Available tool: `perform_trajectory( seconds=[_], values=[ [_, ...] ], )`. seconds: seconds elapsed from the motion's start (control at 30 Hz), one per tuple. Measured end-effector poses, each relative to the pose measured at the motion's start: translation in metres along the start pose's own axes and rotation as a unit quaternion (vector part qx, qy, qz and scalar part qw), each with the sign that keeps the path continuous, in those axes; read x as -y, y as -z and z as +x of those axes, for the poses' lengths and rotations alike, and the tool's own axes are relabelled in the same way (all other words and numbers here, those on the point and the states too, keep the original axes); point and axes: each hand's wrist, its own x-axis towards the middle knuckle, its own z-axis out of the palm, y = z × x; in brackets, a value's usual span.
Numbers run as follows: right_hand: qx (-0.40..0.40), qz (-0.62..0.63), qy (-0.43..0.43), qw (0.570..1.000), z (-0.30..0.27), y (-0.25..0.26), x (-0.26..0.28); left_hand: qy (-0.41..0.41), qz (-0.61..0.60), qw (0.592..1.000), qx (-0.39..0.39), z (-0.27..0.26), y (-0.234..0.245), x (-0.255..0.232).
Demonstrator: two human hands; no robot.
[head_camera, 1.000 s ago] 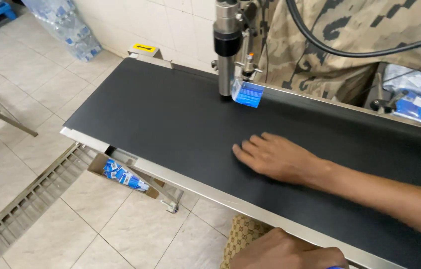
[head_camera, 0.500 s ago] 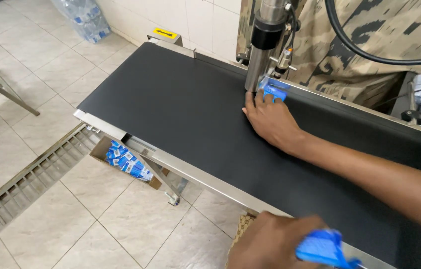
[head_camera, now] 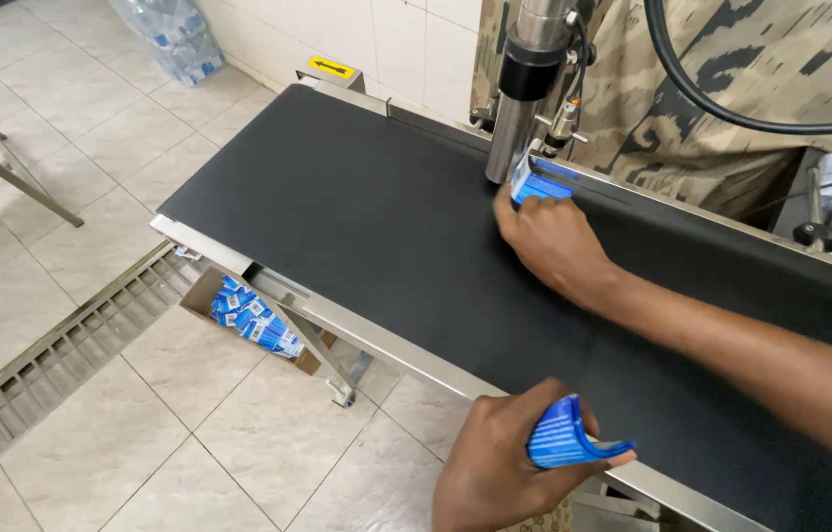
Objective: Feeding blue labels onto a conveyor belt for a labeling machine
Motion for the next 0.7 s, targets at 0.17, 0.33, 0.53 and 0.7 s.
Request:
perform_trajectory(
  seconds=[0.17, 0.33, 0.53, 0.7],
  values=[
    [0.060, -0.007, 0.053, 0.997, 0.019, -0.011, 0.008, 0.024, -0.001, 0.999, 0.037, 0.000, 0.000, 0.005],
    [0.043, -0.035, 0.052, 0.997, 0.025, -0.023, 0.014, 0.022, -0.010, 0.999, 0.037, -0.004, 0.004, 0.009],
    [0.042, 0.070, 0.053, 0.995, -0.002, 0.043, -0.001, 0.010, -0.019, 0.999, 0.036, -0.002, 0.009, 0.010],
    [0.019, 0.061, 0.078, 0.995, -0.037, 0.071, -0.029, 0.027, 0.004, 0.999, 0.041, 0.002, 0.005, 0.007]
  ],
)
